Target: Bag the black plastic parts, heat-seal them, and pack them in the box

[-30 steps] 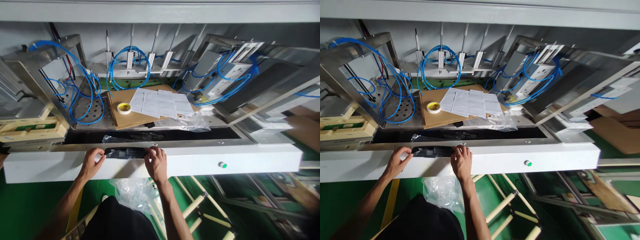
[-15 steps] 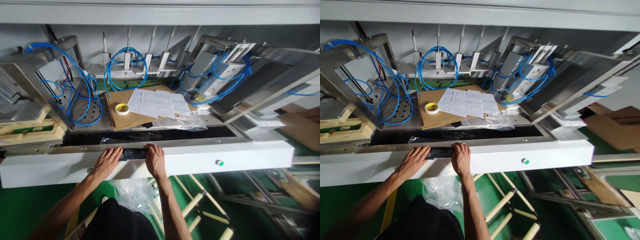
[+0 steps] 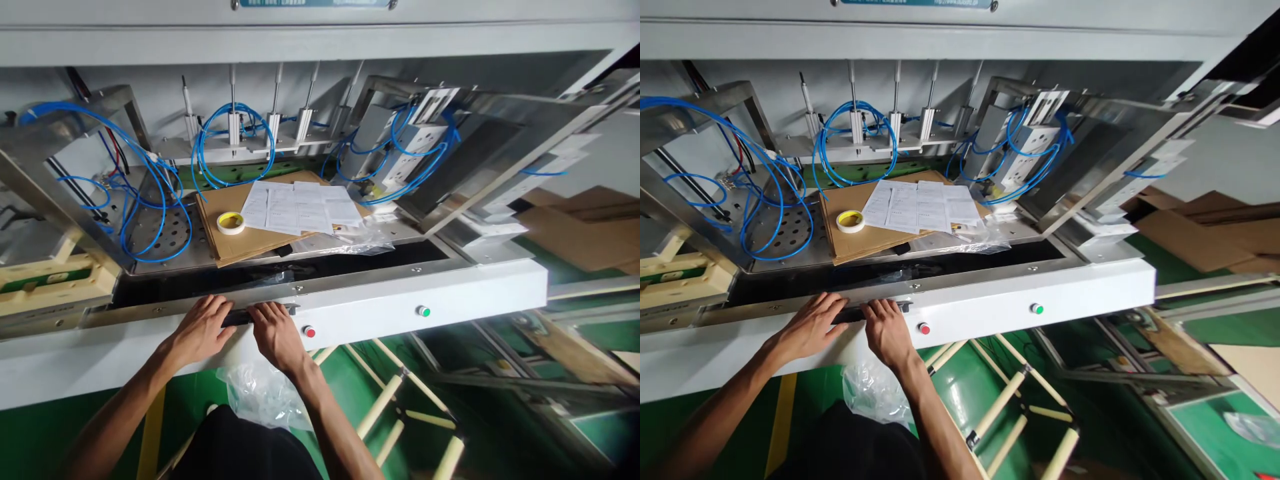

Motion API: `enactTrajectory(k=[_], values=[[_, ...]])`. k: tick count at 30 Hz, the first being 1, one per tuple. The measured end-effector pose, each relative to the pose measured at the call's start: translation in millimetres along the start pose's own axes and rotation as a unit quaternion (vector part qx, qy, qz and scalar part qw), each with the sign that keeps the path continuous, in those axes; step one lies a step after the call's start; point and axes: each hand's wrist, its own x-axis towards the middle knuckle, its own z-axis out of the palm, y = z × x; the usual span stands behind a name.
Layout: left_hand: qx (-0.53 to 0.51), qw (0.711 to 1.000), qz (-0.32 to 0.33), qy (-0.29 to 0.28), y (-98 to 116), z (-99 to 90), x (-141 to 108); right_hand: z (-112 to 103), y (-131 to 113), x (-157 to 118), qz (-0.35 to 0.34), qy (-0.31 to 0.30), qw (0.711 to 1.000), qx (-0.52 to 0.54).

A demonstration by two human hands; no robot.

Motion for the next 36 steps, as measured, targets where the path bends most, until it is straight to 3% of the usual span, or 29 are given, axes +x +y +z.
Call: enactTrajectory(k=[4, 10, 17, 24, 26, 28, 30, 32, 34, 36], values=[[-0.006, 1.000, -0.013, 0.017, -3, 1.6, 6, -6, 4, 16, 0.028, -0.021, 0.999, -0.013], [-0.052, 0.998, -0.019, 0.016, -19, 20.1, 16, -3, 9, 41, 0.062, -0.060, 0.996, -0.029], [-0.040, 0.999, -0.015, 0.029, -18, 31.5, 18, 4, 9, 41, 0.058, -0.068, 0.995, -0.039], [0.016, 0.999, -0.001, 0.031, -13, 28.0, 0, 10, 11, 39, 0.080, -0.027, 0.996, -0.035], [0.015, 1.000, 0.012, 0.013, -15, 26.4, -6, 10, 9, 30, 0.077, 0.024, 0.996, -0.025], [0.007, 1.000, 0.008, 0.001, -16, 23.3, -10, 13, 1, 13, 0.094, 0.126, 0.988, 0.006], [-0.030, 1.000, -0.007, -0.003, -14, 17.8, -12, 19, -11, -9, 0.160, 0.239, 0.955, 0.069], [-0.097, 0.994, -0.041, -0.017, -8, 10.9, -15, 27, -27, -29, 0.281, 0.304, 0.893, 0.178], [-0.195, 0.973, -0.117, -0.036, 2, 5.1, -22, 33, -44, -43, 0.398, 0.298, 0.800, 0.336], [-0.313, 0.922, -0.219, -0.061, 14, 3.4, -35, 35, -57, -48, 0.443, 0.242, 0.710, 0.491]])
